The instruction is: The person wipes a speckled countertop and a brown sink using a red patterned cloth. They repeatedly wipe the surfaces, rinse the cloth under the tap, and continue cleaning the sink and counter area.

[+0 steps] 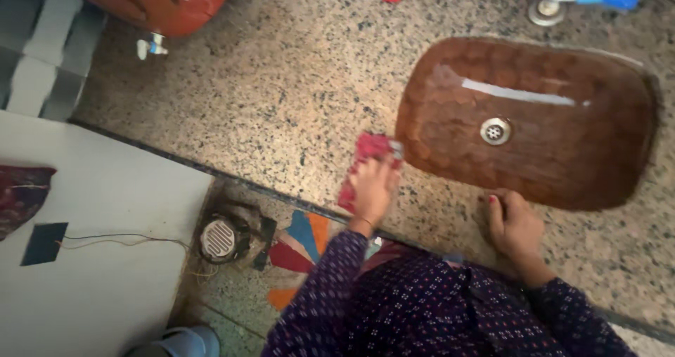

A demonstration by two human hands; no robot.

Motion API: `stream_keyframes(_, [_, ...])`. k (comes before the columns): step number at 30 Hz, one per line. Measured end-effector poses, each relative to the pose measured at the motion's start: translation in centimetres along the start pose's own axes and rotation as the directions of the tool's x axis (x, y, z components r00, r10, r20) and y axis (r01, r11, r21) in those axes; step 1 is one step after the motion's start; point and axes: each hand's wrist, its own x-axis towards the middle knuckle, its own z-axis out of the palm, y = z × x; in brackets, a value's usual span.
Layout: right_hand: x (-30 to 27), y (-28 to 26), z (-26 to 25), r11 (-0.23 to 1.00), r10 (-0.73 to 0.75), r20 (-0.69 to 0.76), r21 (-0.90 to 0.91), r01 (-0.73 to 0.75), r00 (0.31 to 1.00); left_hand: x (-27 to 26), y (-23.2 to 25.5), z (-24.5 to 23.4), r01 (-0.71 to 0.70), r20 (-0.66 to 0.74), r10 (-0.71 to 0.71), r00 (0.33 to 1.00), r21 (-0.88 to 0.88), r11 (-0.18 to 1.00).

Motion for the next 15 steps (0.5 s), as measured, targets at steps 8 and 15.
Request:
stream_keyframes(8, [2.9, -8.2, 7.2, 0.955, -0.255, 0.39, 0.242, 0.169, 0.885, -2.3, -0.9, -5.3, -0.282, 0.206, 0.323, 0.924, -0.204, 0.937])
stream_keyframes(15, [6.3, -13.3, 11.9, 0.951, -0.306, 0.545, 0.132, 0.281, 0.781, 0.0, -9.4, -7.9, -0.035, 0.195, 0.034, 0.98, 0.002, 0.999])
